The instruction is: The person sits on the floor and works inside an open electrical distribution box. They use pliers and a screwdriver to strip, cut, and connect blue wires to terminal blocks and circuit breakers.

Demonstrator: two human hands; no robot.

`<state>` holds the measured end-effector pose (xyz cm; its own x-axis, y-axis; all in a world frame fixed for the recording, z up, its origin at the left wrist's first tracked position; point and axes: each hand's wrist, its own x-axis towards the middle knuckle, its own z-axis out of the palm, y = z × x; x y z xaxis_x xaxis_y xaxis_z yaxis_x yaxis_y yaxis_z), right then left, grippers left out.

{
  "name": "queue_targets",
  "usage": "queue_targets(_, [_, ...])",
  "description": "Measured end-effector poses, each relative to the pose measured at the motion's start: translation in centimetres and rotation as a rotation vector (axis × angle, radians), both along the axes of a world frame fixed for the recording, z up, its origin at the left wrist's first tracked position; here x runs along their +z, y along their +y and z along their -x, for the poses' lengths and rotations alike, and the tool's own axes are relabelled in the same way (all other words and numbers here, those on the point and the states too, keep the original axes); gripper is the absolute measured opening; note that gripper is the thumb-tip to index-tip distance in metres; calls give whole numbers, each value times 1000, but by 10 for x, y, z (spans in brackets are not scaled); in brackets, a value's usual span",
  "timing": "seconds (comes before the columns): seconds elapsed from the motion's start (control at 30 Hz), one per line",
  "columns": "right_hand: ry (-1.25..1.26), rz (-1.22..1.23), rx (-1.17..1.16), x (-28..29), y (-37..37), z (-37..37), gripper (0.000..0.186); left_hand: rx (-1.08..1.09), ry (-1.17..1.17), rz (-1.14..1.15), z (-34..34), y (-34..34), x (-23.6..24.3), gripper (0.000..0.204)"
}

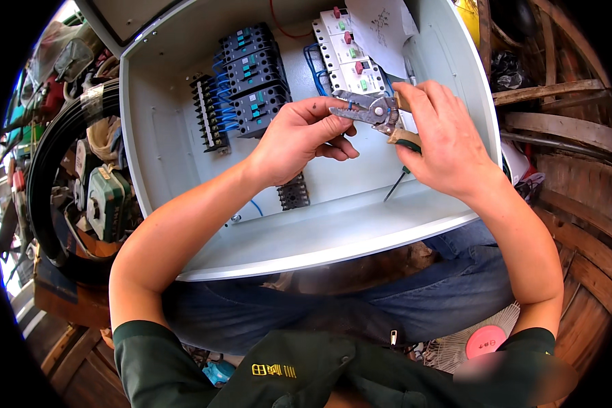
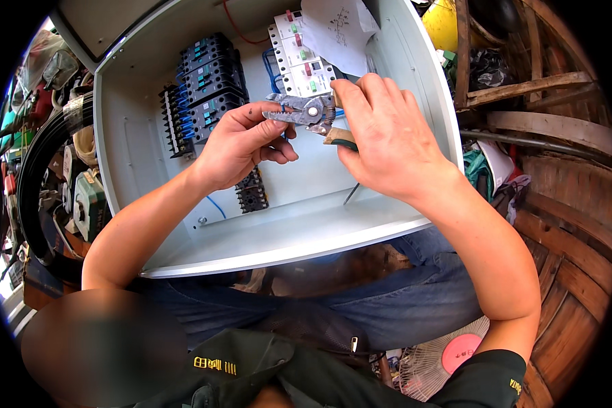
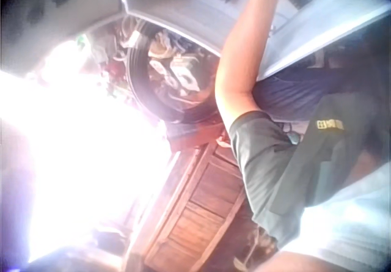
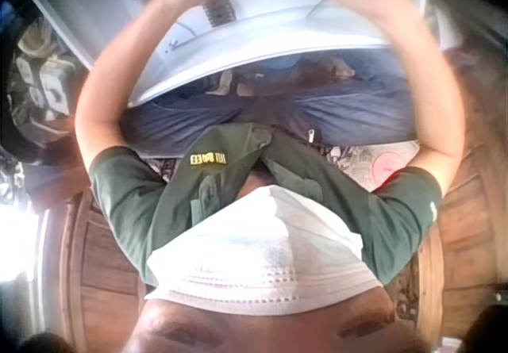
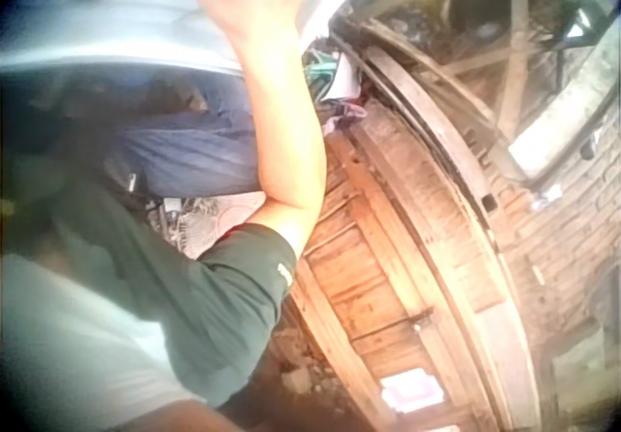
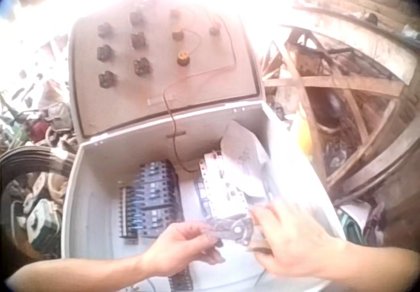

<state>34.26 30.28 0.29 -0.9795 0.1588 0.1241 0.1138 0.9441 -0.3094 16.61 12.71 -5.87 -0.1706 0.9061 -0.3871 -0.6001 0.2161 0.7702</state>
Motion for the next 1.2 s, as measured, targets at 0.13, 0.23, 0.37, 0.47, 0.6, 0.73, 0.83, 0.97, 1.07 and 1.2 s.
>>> queue_targets(0.13, [13,-14,5,-1,0,0,70,-9,24,0,0,0,0,18])
queue_targets(0.23, [8,-26,7,0,2,-1,69,-24,29,-16,0,-1,0,18])
queue_targets(0.37, [10,-33,14,-1,3,-2,69,-33,21,-41,1,-2,-3,18])
queue_targets(0.47, [8,-34,19,-1,3,-2,69,-31,25,-46,0,-2,-3,18])
queue_targets(0.6, [-10,-23,16,-1,4,-2,68,-28,29,-51,0,-1,-3,17])
queue_targets(0.73, [-40,31,11,-1,4,-3,66,-24,70,-33,0,-1,-1,16])
queue_targets(0.83, [-54,80,-2,-1,3,-2,62,-21,96,-20,0,-1,-2,15])
queue_targets(0.97, [-78,134,-19,-2,4,-3,56,-4,106,-12,-3,-1,-2,16])
queue_targets(1.07, [-125,166,-20,-2,7,-1,47,51,160,-62,-12,1,-2,20])
queue_targets(1.2, [-284,447,-134,11,3,10,36,79,313,15,-22,2,3,28])
